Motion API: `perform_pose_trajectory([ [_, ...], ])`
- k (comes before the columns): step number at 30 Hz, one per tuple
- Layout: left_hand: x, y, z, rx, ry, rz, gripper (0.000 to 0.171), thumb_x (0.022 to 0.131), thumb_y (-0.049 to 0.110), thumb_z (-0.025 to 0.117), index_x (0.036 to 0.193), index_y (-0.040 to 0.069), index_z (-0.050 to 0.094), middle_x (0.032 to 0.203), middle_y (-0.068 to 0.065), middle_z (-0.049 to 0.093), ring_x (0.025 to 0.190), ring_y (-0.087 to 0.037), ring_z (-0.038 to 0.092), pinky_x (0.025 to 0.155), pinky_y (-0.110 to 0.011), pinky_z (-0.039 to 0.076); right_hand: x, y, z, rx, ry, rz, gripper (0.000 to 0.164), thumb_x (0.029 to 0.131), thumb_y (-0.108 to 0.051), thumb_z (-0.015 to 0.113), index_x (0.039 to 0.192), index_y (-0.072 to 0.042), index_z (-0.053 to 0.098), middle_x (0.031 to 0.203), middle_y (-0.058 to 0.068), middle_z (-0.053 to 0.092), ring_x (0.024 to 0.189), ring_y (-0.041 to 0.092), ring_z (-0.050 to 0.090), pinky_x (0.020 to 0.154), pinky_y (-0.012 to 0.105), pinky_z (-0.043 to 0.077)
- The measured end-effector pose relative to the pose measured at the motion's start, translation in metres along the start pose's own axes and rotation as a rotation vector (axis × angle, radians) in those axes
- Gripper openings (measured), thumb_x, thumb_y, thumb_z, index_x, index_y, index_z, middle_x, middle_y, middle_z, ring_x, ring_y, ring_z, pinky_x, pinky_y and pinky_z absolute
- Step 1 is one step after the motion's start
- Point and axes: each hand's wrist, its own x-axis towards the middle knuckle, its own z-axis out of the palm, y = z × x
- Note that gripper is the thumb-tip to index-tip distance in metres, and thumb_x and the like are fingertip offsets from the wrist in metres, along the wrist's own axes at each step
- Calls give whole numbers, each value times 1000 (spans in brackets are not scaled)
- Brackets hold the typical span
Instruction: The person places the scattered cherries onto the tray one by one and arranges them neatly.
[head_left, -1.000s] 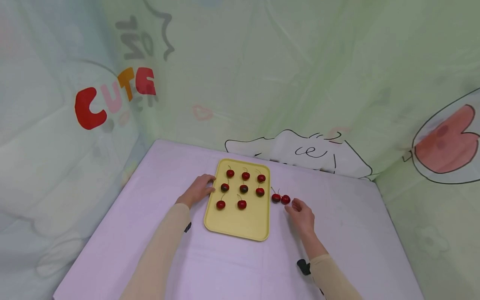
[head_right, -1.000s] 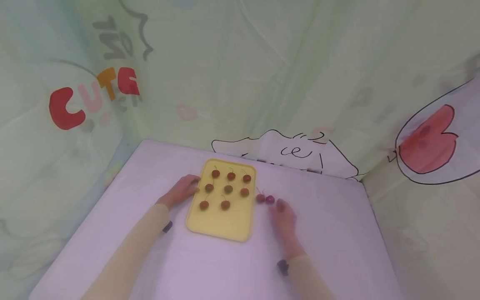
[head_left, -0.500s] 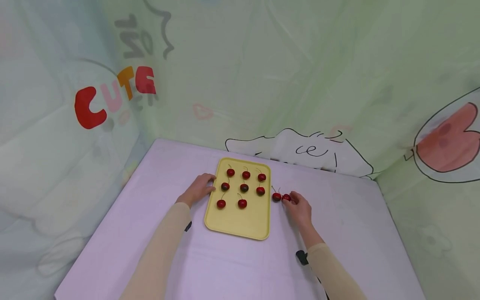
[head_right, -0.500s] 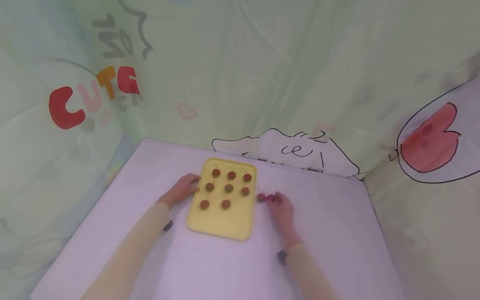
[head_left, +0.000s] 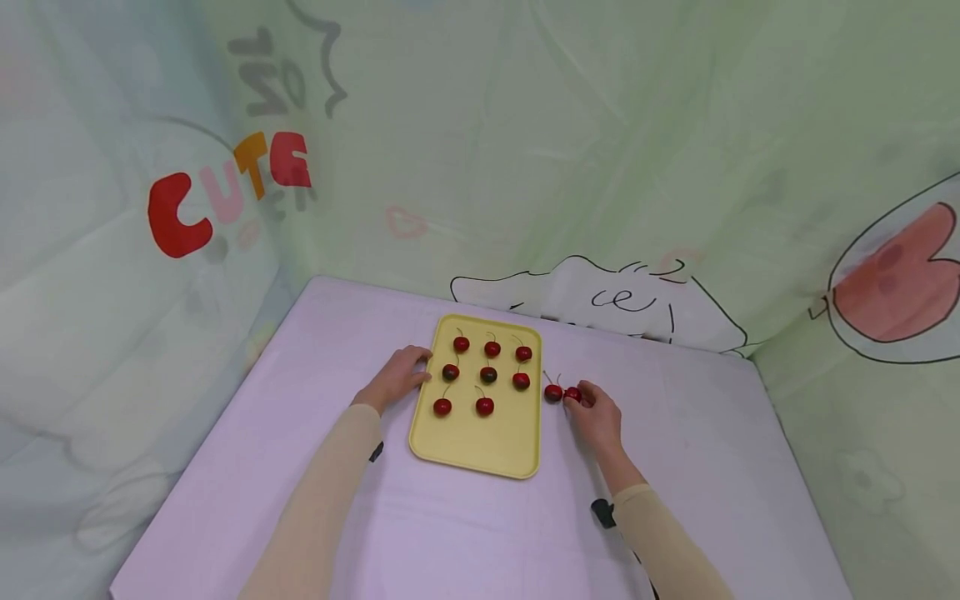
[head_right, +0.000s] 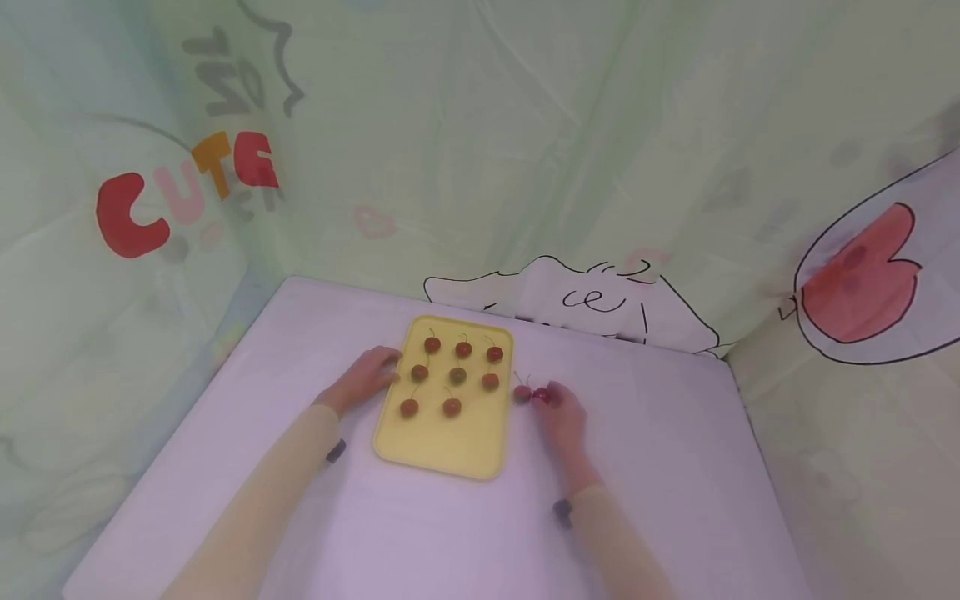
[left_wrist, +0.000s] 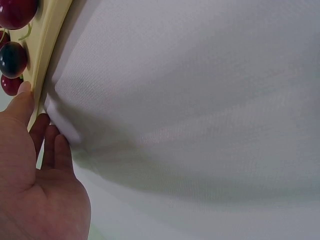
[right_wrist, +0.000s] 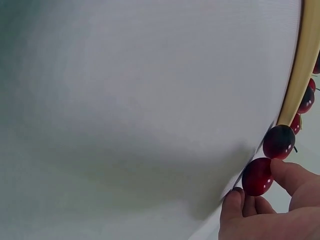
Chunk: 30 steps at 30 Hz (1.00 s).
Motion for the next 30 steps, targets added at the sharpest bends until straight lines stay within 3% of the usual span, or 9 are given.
perform_pose_trajectory([
  [8, -3, 1, -1, -16, 13, 13, 46, 98, 13, 60, 140, 1, 47, 141, -16, 47, 135, -31, 38, 117, -43, 28, 0, 1, 0, -30, -1, -55, 51, 95, -17, 65, 141, -3, 48, 139, 18, 52, 123, 33, 51, 104, 44, 45],
  [26, -1, 0, 0, -7, 8, 26, 47, 98, 15, 61, 140, 0, 46, 142, -16, 47, 136, -30, 38, 117, -41, 27, -14, -12, -6, 12, 29, -60, 49, 94, -17, 66, 139, -4, 51, 137, 18, 53, 119, 32, 52, 102, 44, 47],
  [30, 2, -3, 1, -4, 4, 24, 47, 98, 16, 61, 140, 1, 47, 141, -15, 47, 136, -30, 39, 116, -41, 28, -19, -16, -4, 19, 27, -70, 50, 94, -20, 67, 139, -6, 52, 137, 16, 54, 120, 30, 53, 98, 37, 51],
])
